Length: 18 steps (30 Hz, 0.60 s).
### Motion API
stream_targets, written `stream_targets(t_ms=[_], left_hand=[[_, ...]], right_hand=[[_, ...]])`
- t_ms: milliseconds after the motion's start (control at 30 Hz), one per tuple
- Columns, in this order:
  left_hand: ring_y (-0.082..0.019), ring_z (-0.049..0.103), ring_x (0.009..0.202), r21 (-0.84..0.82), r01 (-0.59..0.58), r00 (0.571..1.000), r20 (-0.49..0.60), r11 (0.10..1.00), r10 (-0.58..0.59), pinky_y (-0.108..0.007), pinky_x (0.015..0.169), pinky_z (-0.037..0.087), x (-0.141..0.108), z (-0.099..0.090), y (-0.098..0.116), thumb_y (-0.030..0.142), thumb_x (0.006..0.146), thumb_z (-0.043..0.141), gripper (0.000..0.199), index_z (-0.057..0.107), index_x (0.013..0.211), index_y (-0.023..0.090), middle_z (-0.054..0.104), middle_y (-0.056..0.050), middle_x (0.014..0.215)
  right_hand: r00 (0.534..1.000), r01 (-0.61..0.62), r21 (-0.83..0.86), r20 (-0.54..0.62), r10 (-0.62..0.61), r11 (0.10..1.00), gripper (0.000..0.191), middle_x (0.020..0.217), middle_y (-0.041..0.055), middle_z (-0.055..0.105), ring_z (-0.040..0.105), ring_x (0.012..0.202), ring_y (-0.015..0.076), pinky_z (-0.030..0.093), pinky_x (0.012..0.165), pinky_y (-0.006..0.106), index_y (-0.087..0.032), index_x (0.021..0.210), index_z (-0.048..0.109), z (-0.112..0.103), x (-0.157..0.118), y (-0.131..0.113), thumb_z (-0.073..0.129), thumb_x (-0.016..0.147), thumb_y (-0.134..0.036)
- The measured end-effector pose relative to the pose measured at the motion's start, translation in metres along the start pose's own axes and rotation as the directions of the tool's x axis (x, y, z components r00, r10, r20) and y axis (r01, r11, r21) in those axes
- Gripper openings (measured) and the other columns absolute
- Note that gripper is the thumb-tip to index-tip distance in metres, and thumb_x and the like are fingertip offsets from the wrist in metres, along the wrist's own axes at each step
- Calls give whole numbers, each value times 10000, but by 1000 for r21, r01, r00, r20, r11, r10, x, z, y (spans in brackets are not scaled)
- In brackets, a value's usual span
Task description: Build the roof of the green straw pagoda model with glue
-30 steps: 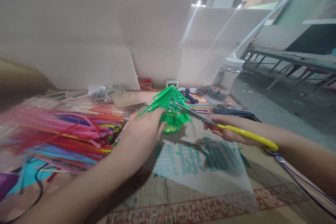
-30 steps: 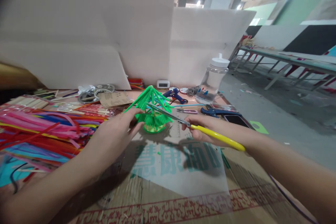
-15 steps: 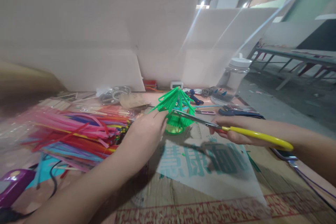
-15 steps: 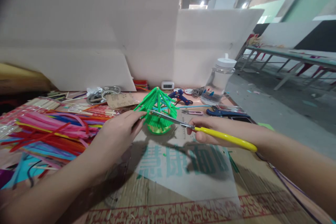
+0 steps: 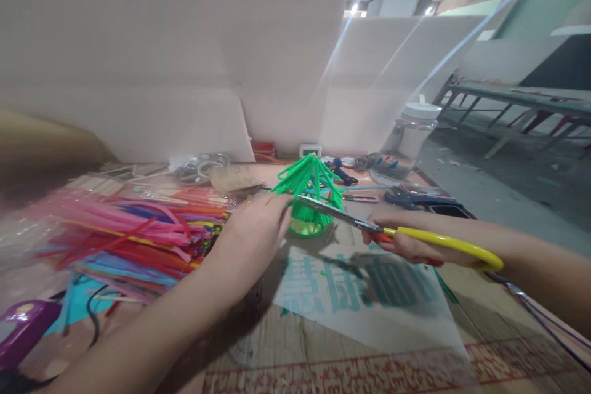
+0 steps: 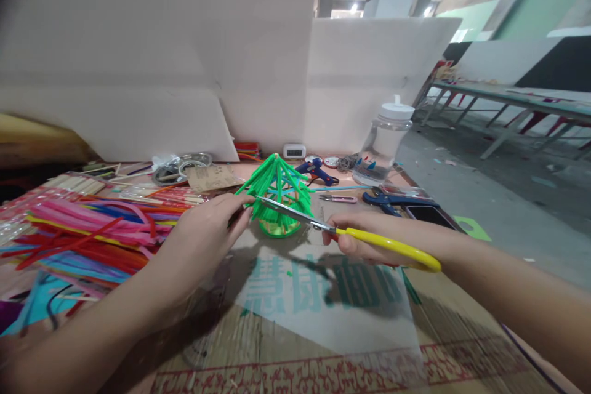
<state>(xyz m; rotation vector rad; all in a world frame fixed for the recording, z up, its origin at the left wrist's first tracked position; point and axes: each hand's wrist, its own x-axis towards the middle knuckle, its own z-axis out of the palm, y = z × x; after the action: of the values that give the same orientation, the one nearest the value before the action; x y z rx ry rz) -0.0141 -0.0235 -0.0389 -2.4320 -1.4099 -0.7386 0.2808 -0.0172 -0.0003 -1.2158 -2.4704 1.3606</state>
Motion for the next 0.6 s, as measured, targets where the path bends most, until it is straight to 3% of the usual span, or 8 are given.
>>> stream_targets(t_ms=[233,467,600], left_hand=[[-239,698,877,-22,6,1000,-10,1000,-6,-368,785,550,0,-3,2,189,942,534,183,657,1073,159,736,-68,979],[-242,700,886,-33,-12,1000,3,999,12,-380,781,556,0,1,2,199,954,514,173,654,1050,162,734,-69,996],[-250,696,933,-58,8,999,41,998,-6,-406,812,557,0,2,1,229,975,477,213,647,1088,166,730,-80,1049]], right_hand=[[997,-77,103,24,75,992,594,687,-43,404,348,468,58,312,359,163,-185,1098,530,4,2,8,418,878,-725],[1000,7,185,-11,-5,983,638,716,-31,437,370,465,59,323,349,174,-178,1070,489,14,7,10,399,852,-771],[1000,-21,275,4,21,961,592,701,-41,435,362,451,53,323,349,171,-192,1064,472,17,7,8,391,874,-747]])
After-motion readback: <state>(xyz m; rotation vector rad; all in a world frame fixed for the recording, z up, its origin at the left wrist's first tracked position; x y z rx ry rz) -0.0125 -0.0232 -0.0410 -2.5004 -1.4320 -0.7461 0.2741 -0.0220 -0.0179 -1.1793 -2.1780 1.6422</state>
